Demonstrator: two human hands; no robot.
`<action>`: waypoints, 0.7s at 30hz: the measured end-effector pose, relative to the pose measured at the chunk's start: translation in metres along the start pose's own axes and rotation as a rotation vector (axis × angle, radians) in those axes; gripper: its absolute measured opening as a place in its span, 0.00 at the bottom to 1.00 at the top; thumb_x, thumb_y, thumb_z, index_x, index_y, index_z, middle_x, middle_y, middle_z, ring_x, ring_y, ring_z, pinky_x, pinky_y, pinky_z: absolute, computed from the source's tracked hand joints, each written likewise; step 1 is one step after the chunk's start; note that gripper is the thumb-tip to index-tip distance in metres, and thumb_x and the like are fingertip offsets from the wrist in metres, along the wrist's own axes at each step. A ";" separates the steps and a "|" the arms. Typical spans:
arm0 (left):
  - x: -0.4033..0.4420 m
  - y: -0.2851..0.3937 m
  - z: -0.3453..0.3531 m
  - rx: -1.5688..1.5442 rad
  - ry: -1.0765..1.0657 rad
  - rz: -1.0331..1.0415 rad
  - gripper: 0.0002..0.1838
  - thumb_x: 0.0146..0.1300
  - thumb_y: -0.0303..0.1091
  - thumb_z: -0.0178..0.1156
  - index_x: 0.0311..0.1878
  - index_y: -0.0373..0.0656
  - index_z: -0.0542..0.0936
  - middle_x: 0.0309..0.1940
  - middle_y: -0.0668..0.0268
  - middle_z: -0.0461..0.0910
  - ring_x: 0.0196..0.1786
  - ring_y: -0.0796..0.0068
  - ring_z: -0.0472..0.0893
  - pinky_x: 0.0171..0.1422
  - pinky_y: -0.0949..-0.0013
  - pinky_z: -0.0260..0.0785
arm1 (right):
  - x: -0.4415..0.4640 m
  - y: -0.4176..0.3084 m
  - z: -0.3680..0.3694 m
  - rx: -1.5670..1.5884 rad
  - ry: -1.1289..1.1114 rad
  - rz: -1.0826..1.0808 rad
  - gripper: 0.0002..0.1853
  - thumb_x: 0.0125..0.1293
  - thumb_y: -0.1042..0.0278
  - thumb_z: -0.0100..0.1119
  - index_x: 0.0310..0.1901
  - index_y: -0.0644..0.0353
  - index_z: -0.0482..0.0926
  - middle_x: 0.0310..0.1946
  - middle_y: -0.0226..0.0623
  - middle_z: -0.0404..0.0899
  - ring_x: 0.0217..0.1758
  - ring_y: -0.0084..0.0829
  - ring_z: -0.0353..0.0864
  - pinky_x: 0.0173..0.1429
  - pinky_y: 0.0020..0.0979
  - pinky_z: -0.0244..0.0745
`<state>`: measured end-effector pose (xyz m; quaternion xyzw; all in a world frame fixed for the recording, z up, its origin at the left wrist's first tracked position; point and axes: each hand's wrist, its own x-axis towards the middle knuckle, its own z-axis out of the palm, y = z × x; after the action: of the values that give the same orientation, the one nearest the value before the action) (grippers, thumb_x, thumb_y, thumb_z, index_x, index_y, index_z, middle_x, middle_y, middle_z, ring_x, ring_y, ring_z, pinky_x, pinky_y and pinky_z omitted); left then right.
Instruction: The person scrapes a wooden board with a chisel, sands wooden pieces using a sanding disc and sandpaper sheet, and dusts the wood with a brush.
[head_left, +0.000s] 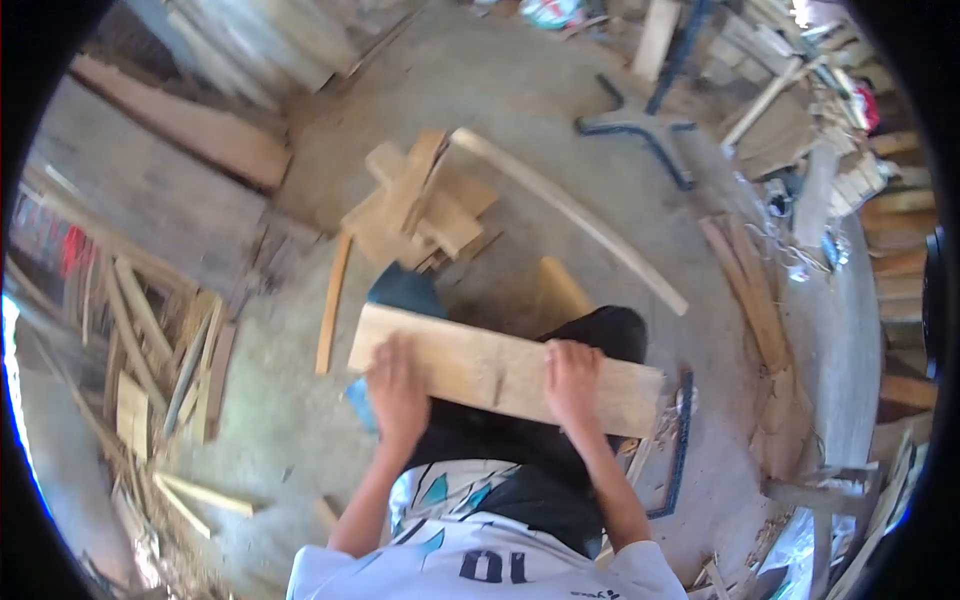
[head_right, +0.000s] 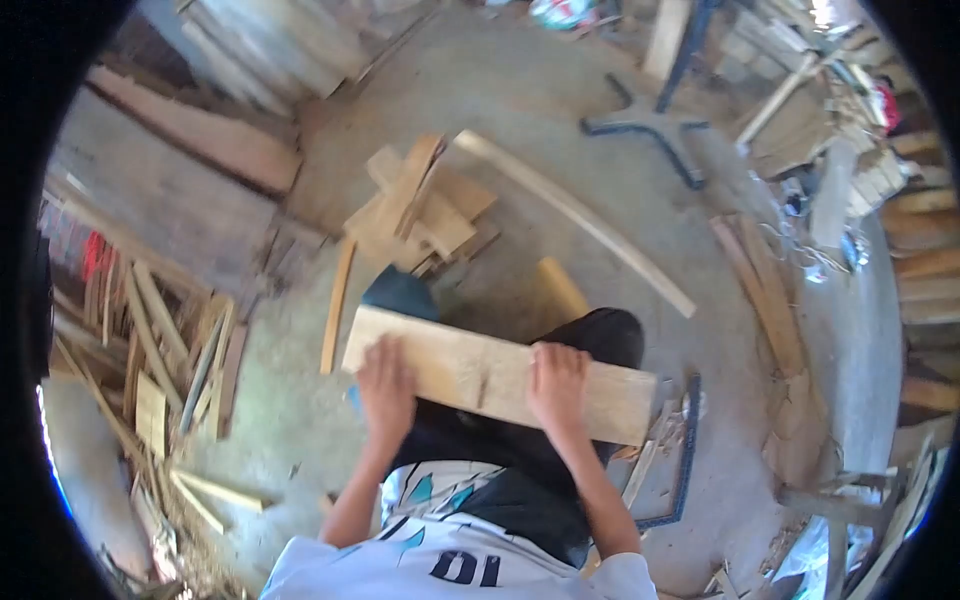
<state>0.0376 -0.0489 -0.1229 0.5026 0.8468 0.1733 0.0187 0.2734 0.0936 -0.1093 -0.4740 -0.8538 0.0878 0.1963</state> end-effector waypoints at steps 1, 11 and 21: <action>-0.007 0.014 0.003 0.035 -0.052 0.049 0.33 0.73 0.41 0.54 0.79 0.44 0.62 0.80 0.53 0.58 0.81 0.45 0.55 0.82 0.42 0.45 | -0.001 0.001 0.000 0.012 0.018 -0.018 0.08 0.72 0.65 0.54 0.48 0.56 0.78 0.41 0.40 0.81 0.52 0.42 0.78 0.64 0.50 0.64; 0.089 -0.013 0.021 -0.134 0.080 0.219 0.25 0.72 0.42 0.55 0.70 0.46 0.75 0.73 0.52 0.70 0.76 0.49 0.66 0.79 0.46 0.56 | 0.002 -0.001 -0.001 0.015 -0.001 -0.033 0.10 0.74 0.66 0.53 0.50 0.58 0.78 0.44 0.39 0.82 0.53 0.40 0.78 0.66 0.46 0.64; -0.006 0.017 -0.006 -0.067 -0.028 0.090 0.30 0.75 0.43 0.52 0.77 0.47 0.67 0.78 0.55 0.63 0.80 0.45 0.60 0.82 0.45 0.49 | 0.002 0.001 -0.001 -0.018 -0.045 0.000 0.10 0.73 0.66 0.54 0.51 0.58 0.78 0.45 0.38 0.81 0.54 0.41 0.78 0.66 0.47 0.63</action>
<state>0.0536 -0.0486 -0.1126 0.5417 0.8166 0.1951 0.0395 0.2735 0.0954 -0.1086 -0.4738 -0.8587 0.0910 0.1726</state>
